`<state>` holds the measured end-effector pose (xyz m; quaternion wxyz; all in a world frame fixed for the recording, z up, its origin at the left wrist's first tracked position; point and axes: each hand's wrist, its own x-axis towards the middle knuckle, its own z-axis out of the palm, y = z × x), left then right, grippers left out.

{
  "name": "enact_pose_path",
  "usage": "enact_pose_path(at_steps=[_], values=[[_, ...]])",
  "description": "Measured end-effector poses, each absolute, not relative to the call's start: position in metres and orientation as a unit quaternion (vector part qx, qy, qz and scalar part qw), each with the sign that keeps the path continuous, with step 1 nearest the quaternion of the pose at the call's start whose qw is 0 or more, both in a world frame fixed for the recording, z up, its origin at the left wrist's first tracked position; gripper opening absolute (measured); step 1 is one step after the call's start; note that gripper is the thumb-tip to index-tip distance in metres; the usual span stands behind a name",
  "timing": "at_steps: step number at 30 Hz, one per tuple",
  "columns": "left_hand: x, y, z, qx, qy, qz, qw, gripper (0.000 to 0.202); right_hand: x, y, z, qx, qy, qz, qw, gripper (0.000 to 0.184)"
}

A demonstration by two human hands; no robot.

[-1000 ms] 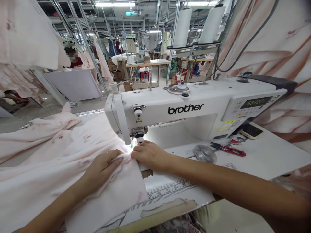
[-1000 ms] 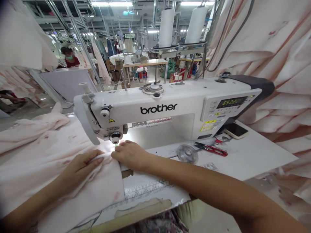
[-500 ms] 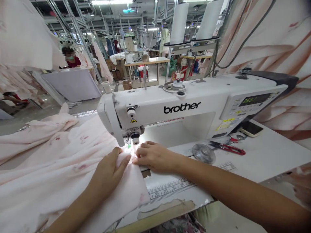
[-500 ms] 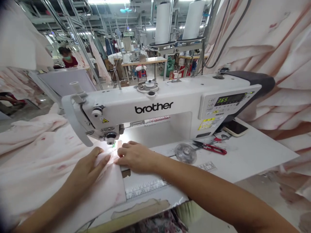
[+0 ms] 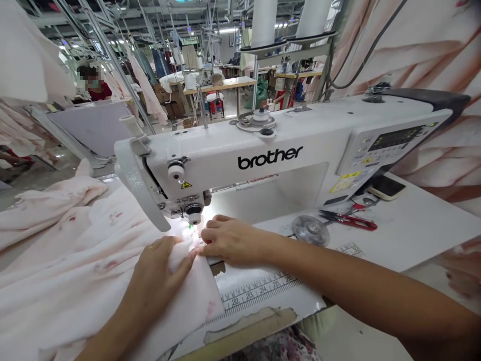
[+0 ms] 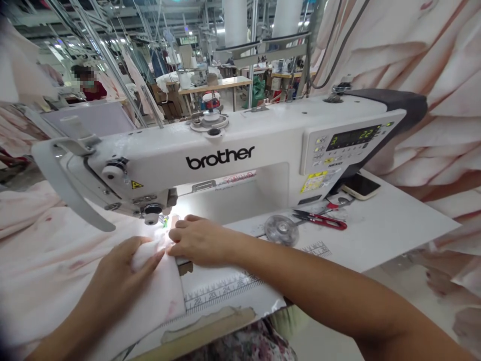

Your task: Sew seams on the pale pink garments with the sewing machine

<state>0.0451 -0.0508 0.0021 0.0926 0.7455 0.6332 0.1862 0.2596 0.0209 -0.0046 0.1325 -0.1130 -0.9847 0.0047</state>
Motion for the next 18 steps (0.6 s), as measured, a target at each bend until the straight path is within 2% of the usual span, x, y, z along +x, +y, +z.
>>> enact_pose_path(at_steps=[2,5,10,18], values=[[0.046,-0.049,0.003,0.741,0.636,0.185,0.107,0.032,0.260,0.020,-0.003,-0.111,-0.985,0.003,0.131,0.010],[0.046,-0.046,0.001,0.742,0.641,0.171,0.099,0.025,0.259,0.019,-0.001,-0.111,-0.985,0.009,0.135,0.013],[0.041,-0.049,-0.006,0.784,0.599,0.164,0.015,0.012,0.259,0.018,-0.003,-0.120,-0.984,0.008,0.131,0.012],[0.040,-0.053,-0.007,0.837,0.507,0.173,-0.109,0.013,0.259,0.019,-0.004,-0.115,-0.984,0.013,0.137,0.017]])
